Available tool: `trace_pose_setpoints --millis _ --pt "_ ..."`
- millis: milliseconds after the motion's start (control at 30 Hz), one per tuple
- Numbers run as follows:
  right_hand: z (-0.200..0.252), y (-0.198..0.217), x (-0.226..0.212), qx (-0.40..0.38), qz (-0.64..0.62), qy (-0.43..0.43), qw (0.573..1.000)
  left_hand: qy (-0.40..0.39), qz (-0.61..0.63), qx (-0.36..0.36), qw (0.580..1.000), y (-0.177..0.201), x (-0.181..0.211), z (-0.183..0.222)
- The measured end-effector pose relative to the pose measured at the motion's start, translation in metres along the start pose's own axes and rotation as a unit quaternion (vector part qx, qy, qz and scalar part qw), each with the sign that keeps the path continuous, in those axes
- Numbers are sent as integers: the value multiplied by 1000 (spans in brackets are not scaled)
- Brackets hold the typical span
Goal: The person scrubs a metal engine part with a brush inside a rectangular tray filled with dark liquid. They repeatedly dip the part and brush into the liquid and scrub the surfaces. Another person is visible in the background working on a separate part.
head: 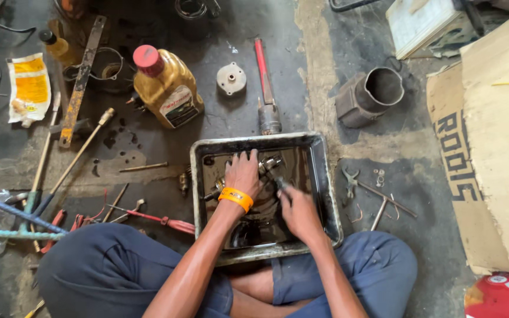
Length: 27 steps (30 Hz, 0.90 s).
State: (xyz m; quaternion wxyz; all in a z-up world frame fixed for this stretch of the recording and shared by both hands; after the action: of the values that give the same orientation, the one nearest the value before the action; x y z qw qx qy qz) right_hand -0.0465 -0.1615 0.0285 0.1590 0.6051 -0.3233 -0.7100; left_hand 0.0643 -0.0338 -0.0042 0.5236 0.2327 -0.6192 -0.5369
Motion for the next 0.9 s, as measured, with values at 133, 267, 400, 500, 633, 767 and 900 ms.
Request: trace_pose_setpoints --millis 133,267,400,500,633,767,900 --pt "10 1 16 26 10 -78 997 -26 2 1 1000 -4 2 5" --pt "-2 4 12 11 21 -73 997 -22 24 -28 999 -7 -1 -5" --pt "5 4 5 35 19 -11 999 -26 40 -39 998 -21 -10 -2" --pt "-7 5 9 28 14 -55 998 -31 39 -70 996 -22 -14 -16" --pt "15 8 12 38 33 -49 998 -22 26 -103 994 -38 -11 5" --pt "-4 8 0 45 45 -38 997 -31 38 -70 996 -13 -7 -12" --pt "24 2 12 43 39 -55 997 0 17 -111 994 -36 -8 9"
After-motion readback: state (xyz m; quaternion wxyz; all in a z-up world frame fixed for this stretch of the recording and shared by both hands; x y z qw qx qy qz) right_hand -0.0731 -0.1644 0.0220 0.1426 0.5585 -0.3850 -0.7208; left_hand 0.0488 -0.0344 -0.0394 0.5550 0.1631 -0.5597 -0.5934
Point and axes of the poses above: each hand's wrist, its own z-axis away from the middle knuckle, its own y-axis out of the back of the hand, x = y × z, the point moved 8 cm from there along -z, towards the middle knuckle, and after that the axes turned 1 degree about y, right-handed, at the moved point
